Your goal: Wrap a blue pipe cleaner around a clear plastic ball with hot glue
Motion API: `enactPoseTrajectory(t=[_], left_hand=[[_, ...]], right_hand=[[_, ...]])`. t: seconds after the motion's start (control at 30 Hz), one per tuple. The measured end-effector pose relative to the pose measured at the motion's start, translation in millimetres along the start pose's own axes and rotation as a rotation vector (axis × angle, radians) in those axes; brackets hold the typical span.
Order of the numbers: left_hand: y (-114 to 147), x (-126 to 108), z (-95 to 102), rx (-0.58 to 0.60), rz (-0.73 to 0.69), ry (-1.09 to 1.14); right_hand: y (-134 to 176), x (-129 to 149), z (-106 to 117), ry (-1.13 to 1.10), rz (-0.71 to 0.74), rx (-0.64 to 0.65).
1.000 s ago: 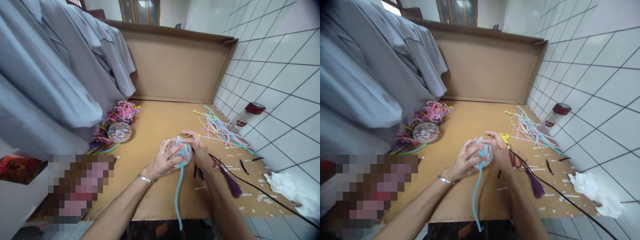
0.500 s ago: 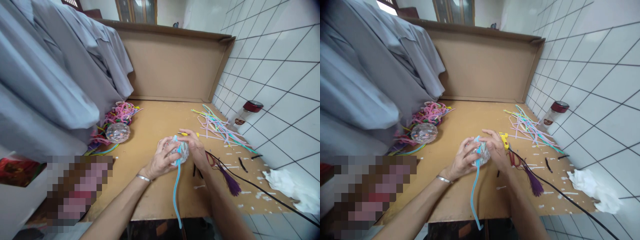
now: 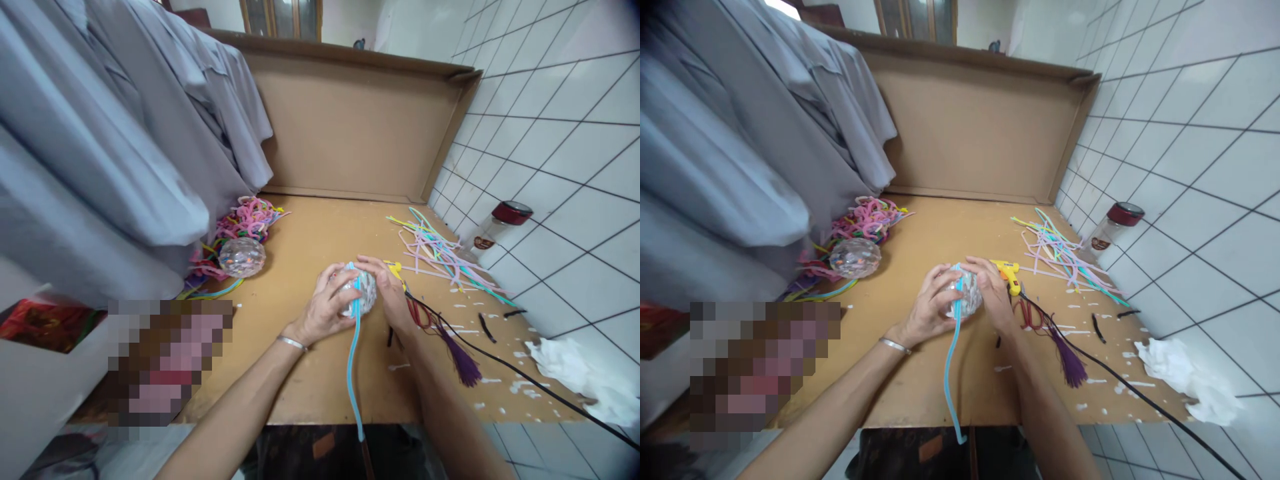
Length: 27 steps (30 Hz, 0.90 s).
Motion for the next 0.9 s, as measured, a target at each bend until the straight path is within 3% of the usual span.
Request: enactPoseTrajectory(t=[0.7, 0.9], left_hand=[[4.9, 6.9, -4.9, -0.028, 0.467, 0.197], [6.5, 9.0, -4.8, 0.029, 0.486, 0.195]], right_hand=[[5.5, 0.0, -4.6, 0.134, 0.103, -0.022], [8.1, -1.6, -5.7, 0.27, 0.18, 0.008]])
Point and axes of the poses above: each hand's wrist, its own y-axis away from the middle knuckle, its own z-axis out of the back of the hand, x = y × z, the point moved 2 cm from there along -y, towards the middle knuckle, and after that the axes turned 14 degrees about -x, right-handed, at the moved point
